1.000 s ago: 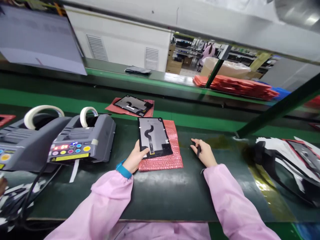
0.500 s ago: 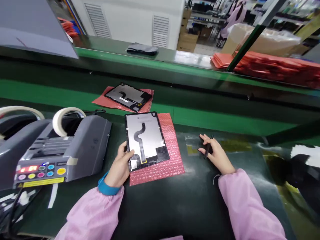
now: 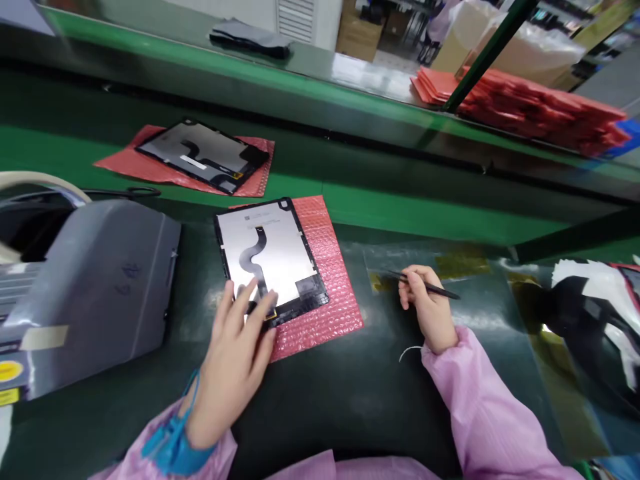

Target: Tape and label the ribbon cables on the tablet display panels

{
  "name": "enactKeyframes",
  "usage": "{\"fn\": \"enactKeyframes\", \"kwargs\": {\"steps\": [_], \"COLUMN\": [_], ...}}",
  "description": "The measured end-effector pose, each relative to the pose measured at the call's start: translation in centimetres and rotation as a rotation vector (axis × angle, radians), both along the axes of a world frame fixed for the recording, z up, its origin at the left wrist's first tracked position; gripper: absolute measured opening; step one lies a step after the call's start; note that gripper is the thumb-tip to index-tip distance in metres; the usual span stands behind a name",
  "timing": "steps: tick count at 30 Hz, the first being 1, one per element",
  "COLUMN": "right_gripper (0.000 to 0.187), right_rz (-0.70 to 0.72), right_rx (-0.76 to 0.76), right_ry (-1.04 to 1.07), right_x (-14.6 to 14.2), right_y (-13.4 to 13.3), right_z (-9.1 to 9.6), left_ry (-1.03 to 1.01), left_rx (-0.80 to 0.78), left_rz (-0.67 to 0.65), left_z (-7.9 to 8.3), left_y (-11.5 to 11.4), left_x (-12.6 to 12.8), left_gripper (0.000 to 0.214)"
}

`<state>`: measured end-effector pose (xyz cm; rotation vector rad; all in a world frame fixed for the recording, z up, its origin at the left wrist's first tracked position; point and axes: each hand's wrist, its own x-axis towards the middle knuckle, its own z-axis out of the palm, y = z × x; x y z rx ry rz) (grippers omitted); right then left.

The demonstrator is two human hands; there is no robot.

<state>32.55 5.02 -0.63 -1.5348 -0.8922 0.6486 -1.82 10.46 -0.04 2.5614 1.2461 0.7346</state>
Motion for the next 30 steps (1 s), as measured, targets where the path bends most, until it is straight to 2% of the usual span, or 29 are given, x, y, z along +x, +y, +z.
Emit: {"fn": "enactKeyframes", "kwargs": {"steps": [3, 6, 9, 13, 17, 22, 30], "right_gripper": [0.031, 0.031, 0.034, 0.037, 0.038, 0.038, 0.04], "right_rz": [0.03, 0.017, -0.001, 0.033, 0.078, 0.051, 0.04], "right_rx": [-0.055, -0.106, -0.124, -0.166, -0.224, -0.242, -0.108], "right_ry": [-0.077, -0.084, -0.076, -0.126, -0.131, -0.106, -0.098], "right_x": [0.0, -0.1, -0.4, -0.7, -0.6, -0.7, -1.1], "right_y": [0.0, -0.1, -0.2, 0.0, 0.3, 0.4, 0.0], "right_z": [0.4, 0.7, 0.8, 1.2, 1.6, 1.7, 1.5], "left_ry": [0.104, 0.159, 0.144, 0.113, 0.096, 0.102, 0.078], "left_rx": [0.071, 0.122, 0.101, 0.041, -0.011, -0.041, -0.077], "left_rz": [-0.046, -0.08, -0.1, -0.104, -0.109, -0.111, -0.113], "left_z": [-0.7, -1.7, -2.0, -1.6, -1.5, -1.3, -1.7], "left_y": [-2.8, -4.3, -4.4, -4.1, -4.1, -4.1, -4.4], "left_x": [0.8, 0.9, 0.8, 0.9, 1.0, 1.0, 0.8], "left_gripper": [0.047, 0.048, 0.061, 0.077, 0.078, 0.078, 0.073]}}
